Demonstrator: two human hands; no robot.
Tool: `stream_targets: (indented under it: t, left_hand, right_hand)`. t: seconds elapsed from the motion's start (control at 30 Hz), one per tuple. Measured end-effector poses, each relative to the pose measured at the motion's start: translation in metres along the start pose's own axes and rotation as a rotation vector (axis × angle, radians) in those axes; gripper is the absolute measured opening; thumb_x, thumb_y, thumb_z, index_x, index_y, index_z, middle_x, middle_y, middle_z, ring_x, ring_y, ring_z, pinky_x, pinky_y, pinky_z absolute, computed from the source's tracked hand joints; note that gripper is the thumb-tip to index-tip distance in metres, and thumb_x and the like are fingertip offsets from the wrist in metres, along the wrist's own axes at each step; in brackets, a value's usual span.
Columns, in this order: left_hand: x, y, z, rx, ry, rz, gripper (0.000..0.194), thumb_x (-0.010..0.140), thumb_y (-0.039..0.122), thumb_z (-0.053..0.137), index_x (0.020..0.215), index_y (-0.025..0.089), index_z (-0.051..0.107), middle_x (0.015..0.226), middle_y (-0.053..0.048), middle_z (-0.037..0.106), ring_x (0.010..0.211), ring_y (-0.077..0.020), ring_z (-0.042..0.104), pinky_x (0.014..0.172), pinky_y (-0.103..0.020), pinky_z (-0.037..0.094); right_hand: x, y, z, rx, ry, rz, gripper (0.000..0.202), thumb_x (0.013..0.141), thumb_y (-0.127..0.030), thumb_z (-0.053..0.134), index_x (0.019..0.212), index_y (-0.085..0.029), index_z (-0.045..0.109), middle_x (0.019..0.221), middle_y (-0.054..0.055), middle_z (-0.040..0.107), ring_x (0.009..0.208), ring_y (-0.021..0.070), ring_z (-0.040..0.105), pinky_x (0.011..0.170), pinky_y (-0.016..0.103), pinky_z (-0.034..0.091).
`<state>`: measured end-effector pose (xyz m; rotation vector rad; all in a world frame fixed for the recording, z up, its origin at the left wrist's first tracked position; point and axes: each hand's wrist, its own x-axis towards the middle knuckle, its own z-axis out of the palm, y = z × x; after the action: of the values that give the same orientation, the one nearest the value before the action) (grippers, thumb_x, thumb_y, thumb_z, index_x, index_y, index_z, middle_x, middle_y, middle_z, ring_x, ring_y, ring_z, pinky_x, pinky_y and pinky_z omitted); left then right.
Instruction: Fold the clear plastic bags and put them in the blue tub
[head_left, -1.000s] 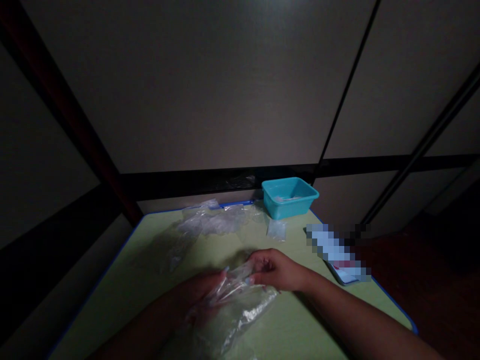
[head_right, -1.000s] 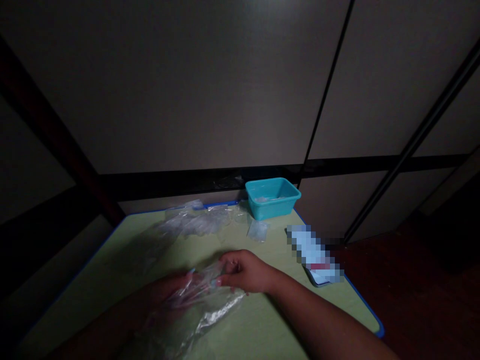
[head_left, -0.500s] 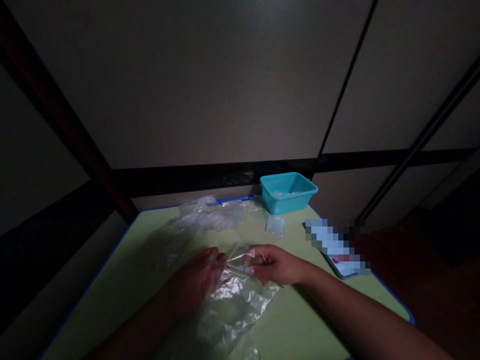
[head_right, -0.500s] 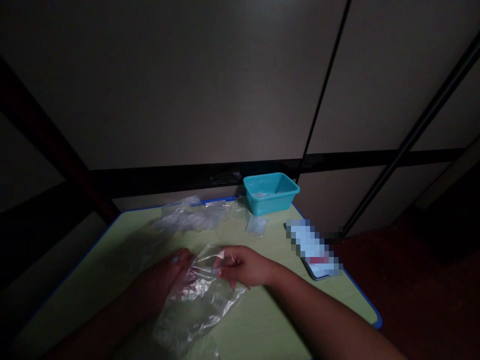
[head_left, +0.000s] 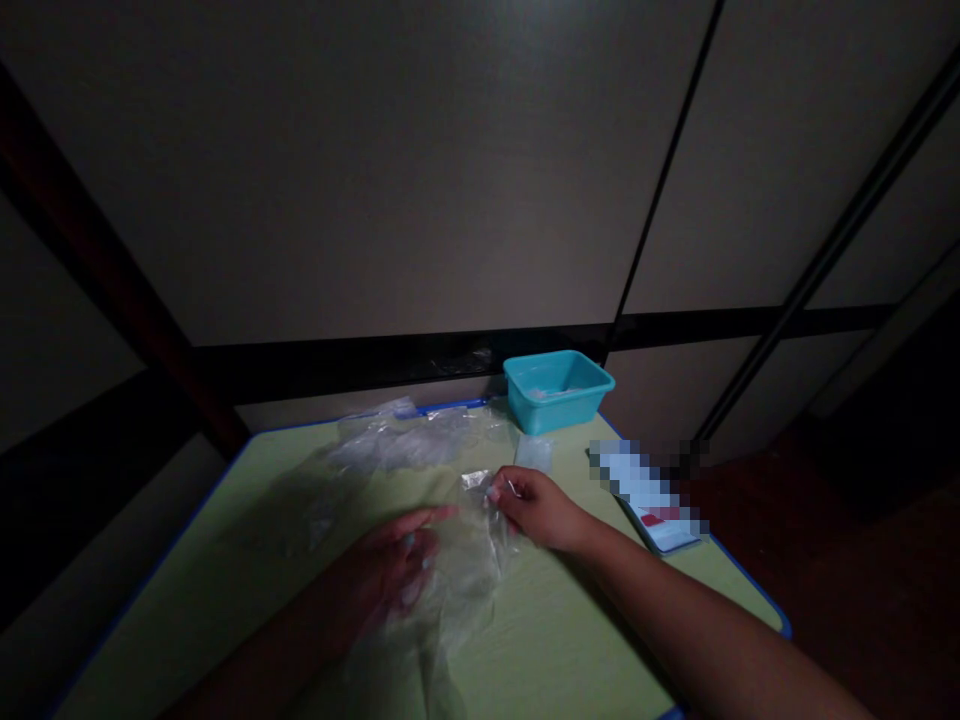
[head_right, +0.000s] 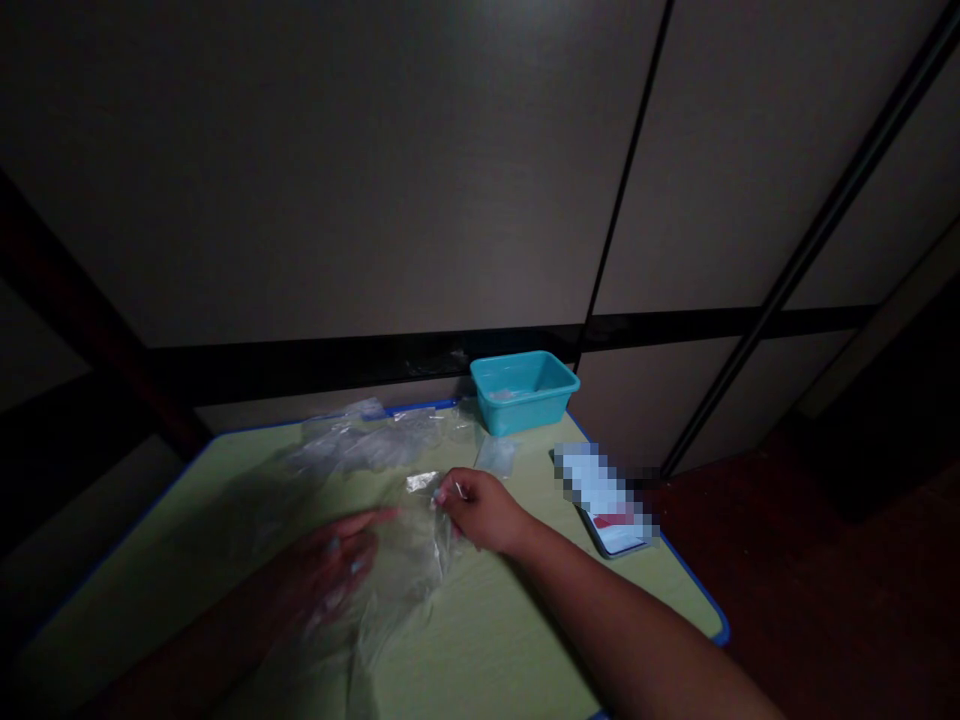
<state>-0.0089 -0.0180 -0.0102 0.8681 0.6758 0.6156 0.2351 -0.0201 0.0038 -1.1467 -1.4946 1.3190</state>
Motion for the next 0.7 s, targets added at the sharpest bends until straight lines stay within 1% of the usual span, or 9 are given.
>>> stream_targets:
  t: [0.07, 0.17, 0.27, 0.33, 0.4, 0.47, 0.57, 0.7]
  left_hand:
    - [-0.002, 0.002, 0.005, 0.016, 0.014, 0.009, 0.064, 0.065, 0.048, 0.078, 0.119, 0.020, 0.060, 0.066, 0.005, 0.047, 0.047, -0.0066, 0.037, 0.040, -0.018, 0.029]
    - [-0.005, 0.006, 0.014, 0.067, 0.030, 0.025, 0.059, 0.064, 0.049, 0.079, 0.113, 0.018, 0.065, 0.065, 0.004, 0.047, 0.050, -0.0076, 0.038, 0.043, -0.019, 0.030]
    - [-0.007, 0.008, 0.020, 0.139, 0.057, 0.032, 0.054, 0.063, 0.047, 0.079, 0.105, 0.016, 0.068, 0.061, 0.004, 0.045, 0.052, -0.0085, 0.039, 0.047, -0.020, 0.033]
    - [-0.008, 0.008, 0.020, 0.190, 0.046, 0.019, 0.053, 0.063, 0.046, 0.079, 0.105, 0.017, 0.068, 0.061, 0.004, 0.047, 0.052, -0.0096, 0.041, 0.048, -0.021, 0.034]
    - [-0.007, 0.006, 0.019, 0.241, 0.041, 0.019, 0.052, 0.061, 0.045, 0.079, 0.104, 0.019, 0.067, 0.068, 0.002, 0.055, 0.053, -0.0102, 0.044, 0.048, -0.022, 0.035]
    - [-0.007, 0.004, 0.018, 0.283, 0.067, 0.019, 0.045, 0.060, 0.044, 0.079, 0.096, 0.019, 0.068, 0.076, -0.001, 0.061, 0.054, -0.0109, 0.047, 0.048, -0.022, 0.036]
    - [-0.006, 0.003, 0.020, 0.287, 0.141, 0.004, 0.035, 0.059, 0.041, 0.081, 0.083, 0.019, 0.069, 0.075, -0.002, 0.064, 0.056, -0.0121, 0.052, 0.050, -0.022, 0.040]
    - [-0.005, 0.004, 0.027, 0.192, 0.281, 0.028, 0.032, 0.058, 0.040, 0.082, 0.079, 0.021, 0.069, 0.065, 0.001, 0.063, 0.059, -0.0152, 0.059, 0.053, -0.023, 0.046]
  right_hand:
    - [0.001, -0.001, -0.001, 0.032, 0.035, 0.013, 0.030, 0.076, -0.046, 0.066, 0.071, -0.019, 0.054, 0.043, -0.009, 0.046, 0.034, 0.0054, 0.034, 0.034, 0.018, 0.022]
    - [0.001, -0.003, -0.002, 0.107, 0.064, 0.046, 0.034, 0.073, -0.049, 0.068, 0.071, -0.017, 0.057, 0.042, -0.009, 0.047, 0.030, 0.0043, 0.030, 0.031, 0.018, 0.019]
    - [0.003, -0.004, -0.002, 0.231, 0.074, 0.089, 0.037, 0.071, -0.052, 0.069, 0.073, -0.017, 0.058, 0.042, -0.009, 0.047, 0.029, 0.0043, 0.027, 0.029, 0.018, 0.015]
    - [0.004, -0.004, -0.001, 0.341, 0.073, 0.106, 0.038, 0.067, -0.052, 0.072, 0.070, -0.017, 0.056, 0.047, -0.007, 0.050, 0.033, 0.0046, 0.033, 0.031, 0.017, 0.018]
    - [0.004, -0.005, 0.000, 0.450, 0.072, 0.107, 0.039, 0.064, -0.052, 0.073, 0.068, -0.017, 0.055, 0.054, -0.005, 0.055, 0.040, 0.0056, 0.042, 0.035, 0.017, 0.025]
    - [0.004, -0.005, 0.003, 0.539, 0.063, 0.103, 0.040, 0.064, -0.053, 0.071, 0.071, -0.017, 0.056, 0.061, -0.003, 0.058, 0.048, 0.0071, 0.048, 0.041, 0.017, 0.032]
    - [0.002, -0.004, 0.010, 0.631, 0.023, 0.100, 0.041, 0.064, -0.056, 0.071, 0.073, -0.018, 0.057, 0.064, -0.003, 0.058, 0.054, 0.0089, 0.051, 0.048, 0.020, 0.037]
    - [0.000, -0.005, 0.015, 0.712, -0.046, 0.096, 0.043, 0.057, -0.055, 0.077, 0.072, -0.020, 0.056, 0.068, -0.003, 0.059, 0.064, 0.0119, 0.055, 0.058, 0.023, 0.042]
